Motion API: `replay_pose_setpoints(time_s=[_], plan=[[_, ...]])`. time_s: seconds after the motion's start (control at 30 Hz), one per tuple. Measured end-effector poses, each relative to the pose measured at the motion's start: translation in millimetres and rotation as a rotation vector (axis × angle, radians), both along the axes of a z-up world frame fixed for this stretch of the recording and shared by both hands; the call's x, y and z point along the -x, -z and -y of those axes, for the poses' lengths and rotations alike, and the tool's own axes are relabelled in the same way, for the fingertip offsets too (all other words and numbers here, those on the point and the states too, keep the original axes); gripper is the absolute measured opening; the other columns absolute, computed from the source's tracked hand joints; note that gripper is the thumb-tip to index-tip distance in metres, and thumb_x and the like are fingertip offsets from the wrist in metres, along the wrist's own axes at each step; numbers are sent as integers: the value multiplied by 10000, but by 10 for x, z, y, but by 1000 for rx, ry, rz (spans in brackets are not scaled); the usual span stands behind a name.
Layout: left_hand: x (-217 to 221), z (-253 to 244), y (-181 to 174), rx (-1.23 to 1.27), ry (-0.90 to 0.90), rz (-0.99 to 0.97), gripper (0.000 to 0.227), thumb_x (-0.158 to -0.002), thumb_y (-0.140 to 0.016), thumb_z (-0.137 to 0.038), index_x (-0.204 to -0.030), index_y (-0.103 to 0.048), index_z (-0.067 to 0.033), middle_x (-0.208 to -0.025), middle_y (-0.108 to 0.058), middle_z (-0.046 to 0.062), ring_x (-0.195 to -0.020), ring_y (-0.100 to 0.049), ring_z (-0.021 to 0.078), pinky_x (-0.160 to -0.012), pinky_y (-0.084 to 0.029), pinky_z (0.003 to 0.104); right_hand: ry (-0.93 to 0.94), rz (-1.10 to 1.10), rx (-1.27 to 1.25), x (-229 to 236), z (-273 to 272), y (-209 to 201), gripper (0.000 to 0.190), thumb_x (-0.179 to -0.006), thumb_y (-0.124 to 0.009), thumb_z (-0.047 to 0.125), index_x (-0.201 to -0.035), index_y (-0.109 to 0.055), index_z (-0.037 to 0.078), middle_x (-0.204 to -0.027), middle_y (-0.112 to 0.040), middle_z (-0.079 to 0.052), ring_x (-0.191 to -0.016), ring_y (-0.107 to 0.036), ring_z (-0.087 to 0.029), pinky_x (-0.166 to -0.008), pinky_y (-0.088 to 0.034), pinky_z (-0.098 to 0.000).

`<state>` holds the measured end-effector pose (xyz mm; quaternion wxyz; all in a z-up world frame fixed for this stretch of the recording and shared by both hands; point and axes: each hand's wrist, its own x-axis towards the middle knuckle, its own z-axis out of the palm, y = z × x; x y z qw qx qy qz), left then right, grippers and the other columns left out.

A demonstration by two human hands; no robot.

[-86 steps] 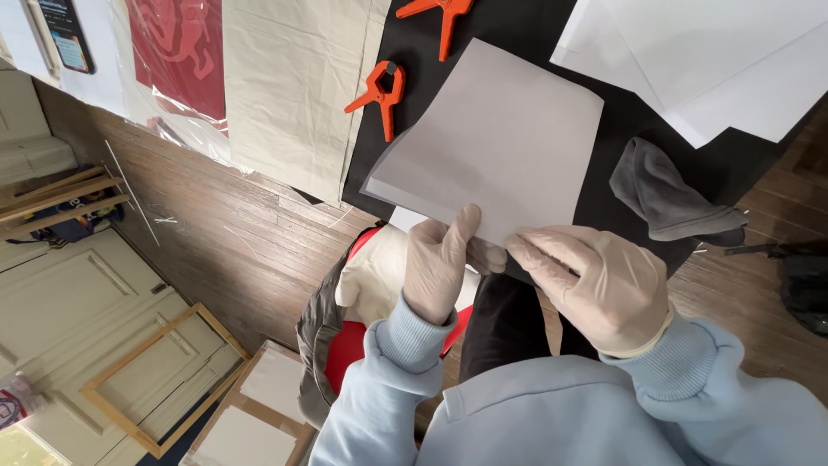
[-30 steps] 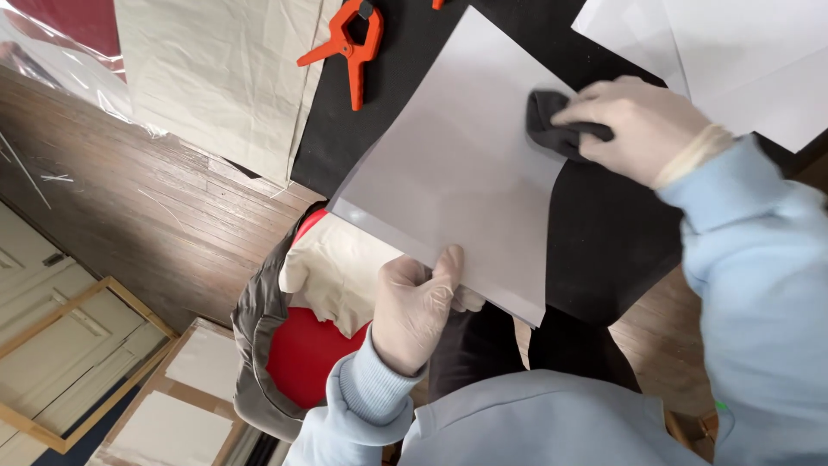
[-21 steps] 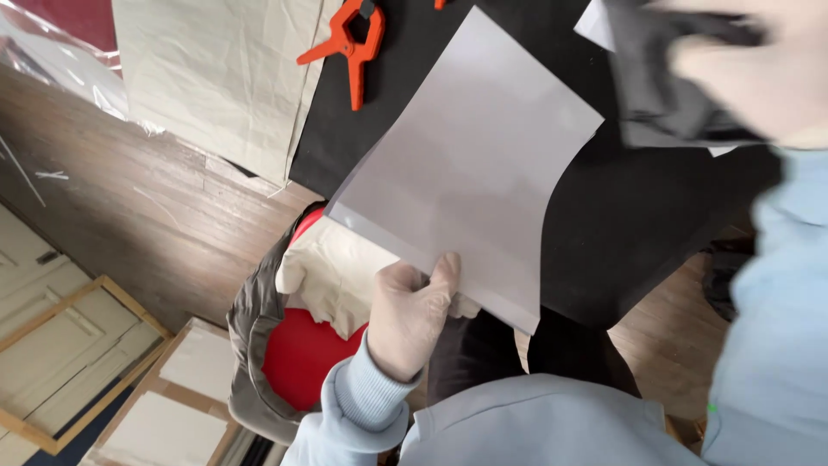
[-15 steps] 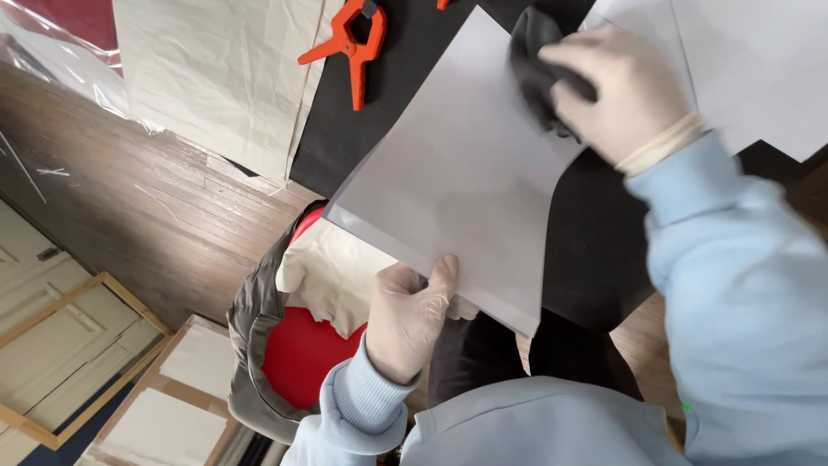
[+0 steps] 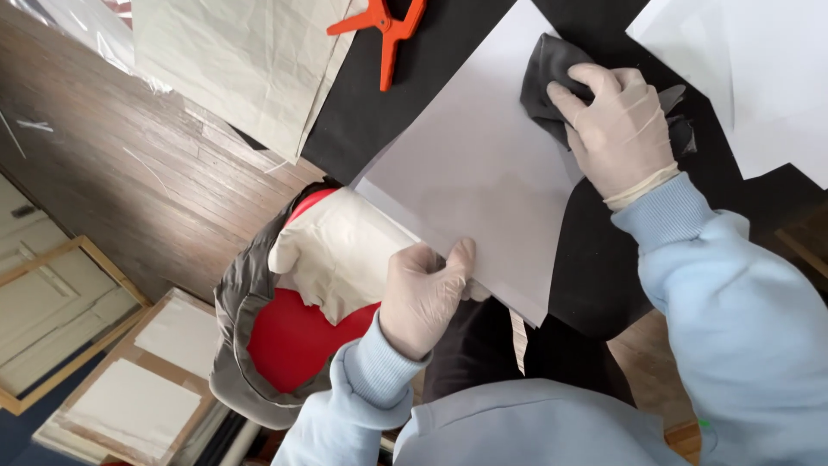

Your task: The recorder is mounting a vinyl decal onto a white board using transfer tape, clamps, and a squeegee tool for smoothing.

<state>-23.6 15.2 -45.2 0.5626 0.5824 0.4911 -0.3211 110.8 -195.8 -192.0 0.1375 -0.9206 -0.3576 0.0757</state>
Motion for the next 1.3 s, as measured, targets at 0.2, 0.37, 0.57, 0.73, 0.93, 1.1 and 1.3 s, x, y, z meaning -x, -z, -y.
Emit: replay_pose_setpoints(time_s=[0.2, 0.37, 0.57, 0.73, 0.93, 1.1, 1.3], plan=[[28, -28, 76, 62, -38, 80, 455, -962, -643, -339, -830, -705, 91, -622, -721, 107, -547, -673, 119, -565, -564, 234, -20, 8, 38, 66, -81, -3, 371, -967, -743, 65, -1329, -752, 146, -1337, -606, -55, -1038, -619, -303, -873, -591, -382], [73, -36, 140, 52, -14, 136, 461, -980, -631, -354, -850, -706, 82, -640, -699, 95, -553, -635, 105, -541, -546, 241, -77, -78, -54, 77, -195, -154, 354, -913, -727, 20, -1253, -765, 110, -1290, -652, -67, -1018, -652, -313, -866, -599, -399], [197, -61, 299, -44, -3, 62, 473, -968, -676, -285, -790, -661, 154, -643, -699, 162, -566, -697, 157, -530, -589, 285, 88, -665, -431, -329, 62, -477, 303, -873, -695, -6, -1158, -742, 84, -1150, -720, -87, -1028, -691, -249, -896, -583, -392], [196, -100, 247, 10, -8, 93, 419, -964, -639, -298, -895, -708, 110, -690, -752, 141, -586, -727, 157, -579, -615, 261, 346, -613, -361, -540, 649, -606, 411, -988, -510, -30, -1360, -658, 58, -1101, -704, -149, -880, -623, -214, -798, -546, -381], [208, -116, 278, -23, 37, 51, 439, -977, -639, -309, -877, -697, 115, -662, -751, 159, -571, -715, 166, -579, -601, 261, 281, -883, 274, -251, 680, -542, 822, -909, -663, 183, -1644, -300, 247, -1011, -763, -122, -481, -623, -257, -567, -600, -372], [240, -132, 287, 10, 40, 99, 435, -975, -630, -328, -885, -710, 90, -657, -746, 143, -566, -693, 141, -582, -590, 243, 174, -919, 375, -33, 711, -427, 1036, -858, -738, 243, -1668, -93, 263, -1028, -761, -91, -543, -694, -258, -676, -610, -357], [175, -112, 246, -7, -11, 36, 428, -950, -638, -314, -854, -696, 99, -680, -758, 132, -592, -735, 144, -601, -624, 251, 202, -926, 383, -14, 727, -453, 1001, -869, -737, 262, -1662, -127, 283, -961, -778, -76, -577, -695, -273, -737, -609, -369]])
